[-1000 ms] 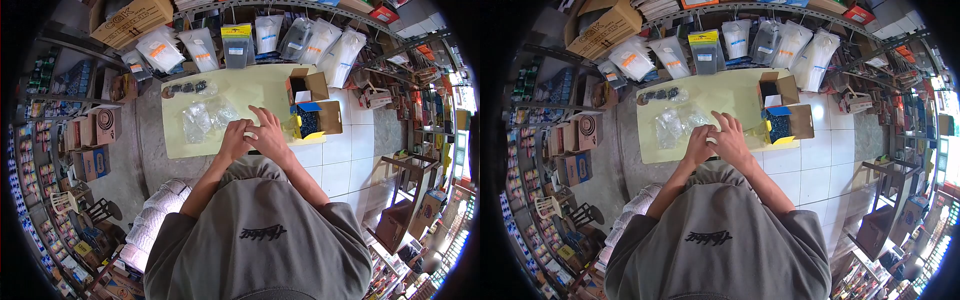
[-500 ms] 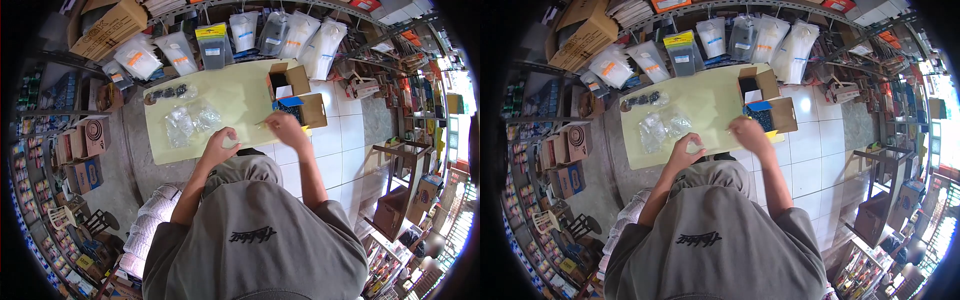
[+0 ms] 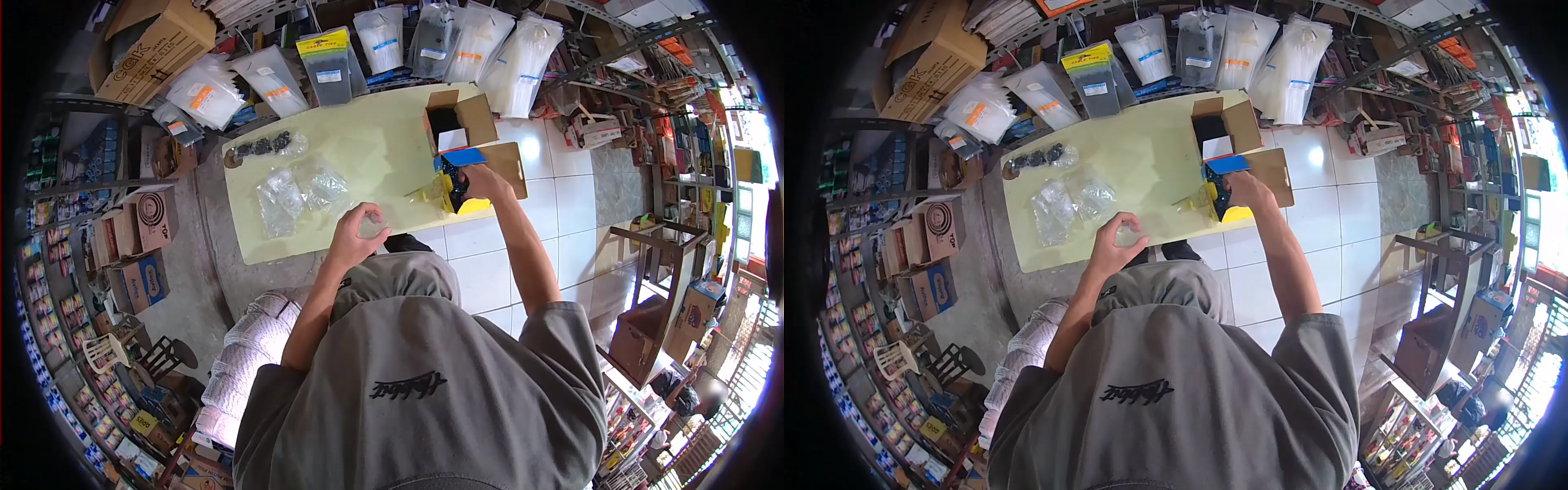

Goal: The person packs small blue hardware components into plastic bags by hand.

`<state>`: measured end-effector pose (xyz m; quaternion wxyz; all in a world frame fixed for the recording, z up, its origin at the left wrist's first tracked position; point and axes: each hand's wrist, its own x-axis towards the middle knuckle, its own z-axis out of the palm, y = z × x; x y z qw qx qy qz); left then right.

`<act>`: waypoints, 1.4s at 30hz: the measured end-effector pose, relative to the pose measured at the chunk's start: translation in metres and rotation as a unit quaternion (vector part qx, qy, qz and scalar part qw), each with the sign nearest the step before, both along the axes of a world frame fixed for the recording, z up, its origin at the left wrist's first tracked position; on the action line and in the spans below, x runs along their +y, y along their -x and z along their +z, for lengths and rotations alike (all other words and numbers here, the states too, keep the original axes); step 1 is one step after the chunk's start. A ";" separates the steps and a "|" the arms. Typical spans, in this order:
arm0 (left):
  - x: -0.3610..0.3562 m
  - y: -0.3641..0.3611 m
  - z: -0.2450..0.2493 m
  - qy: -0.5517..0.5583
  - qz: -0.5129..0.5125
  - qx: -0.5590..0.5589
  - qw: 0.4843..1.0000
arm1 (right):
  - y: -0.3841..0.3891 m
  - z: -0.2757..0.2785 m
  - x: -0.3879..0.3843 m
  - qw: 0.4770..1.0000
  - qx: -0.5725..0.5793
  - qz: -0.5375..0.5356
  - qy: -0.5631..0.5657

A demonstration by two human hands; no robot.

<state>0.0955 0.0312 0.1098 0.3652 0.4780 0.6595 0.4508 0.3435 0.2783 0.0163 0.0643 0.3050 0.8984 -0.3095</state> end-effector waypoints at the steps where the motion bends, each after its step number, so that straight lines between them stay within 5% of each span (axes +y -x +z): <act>1: 0.000 0.000 0.001 -0.002 0.003 0.011 1.000 | 0.007 0.021 -0.004 1.000 0.000 -0.001 0.000; 3: 0.004 0.000 0.001 -0.009 0.005 0.020 1.000 | 0.014 0.062 -0.014 0.938 -0.193 -0.164 0.239; 7: 0.003 -0.003 -0.002 -0.007 0.024 -0.001 1.000 | 0.001 0.059 -0.042 0.940 -0.131 -0.243 0.200; 8: 0.004 -0.004 -0.002 -0.010 0.025 -0.006 1.000 | -0.017 0.015 -0.049 0.977 -0.098 -0.171 0.085; 12: 0.006 -0.006 -0.008 -0.012 0.011 -0.004 1.000 | -0.013 0.014 -0.059 0.980 -0.100 -0.132 -0.109; 16: 0.011 -0.003 -0.006 -0.018 -0.003 0.002 1.000 | -0.004 0.012 -0.049 0.980 -0.138 -0.100 -0.100; 18: 0.013 -0.002 -0.001 -0.019 -0.008 0.012 1.000 | -0.003 0.011 -0.047 0.988 -0.015 -0.067 -0.139; 42: 0.011 -0.009 -0.004 -0.014 -0.009 -0.008 1.000 | 0.001 0.002 -0.058 0.989 -0.022 -0.006 -0.145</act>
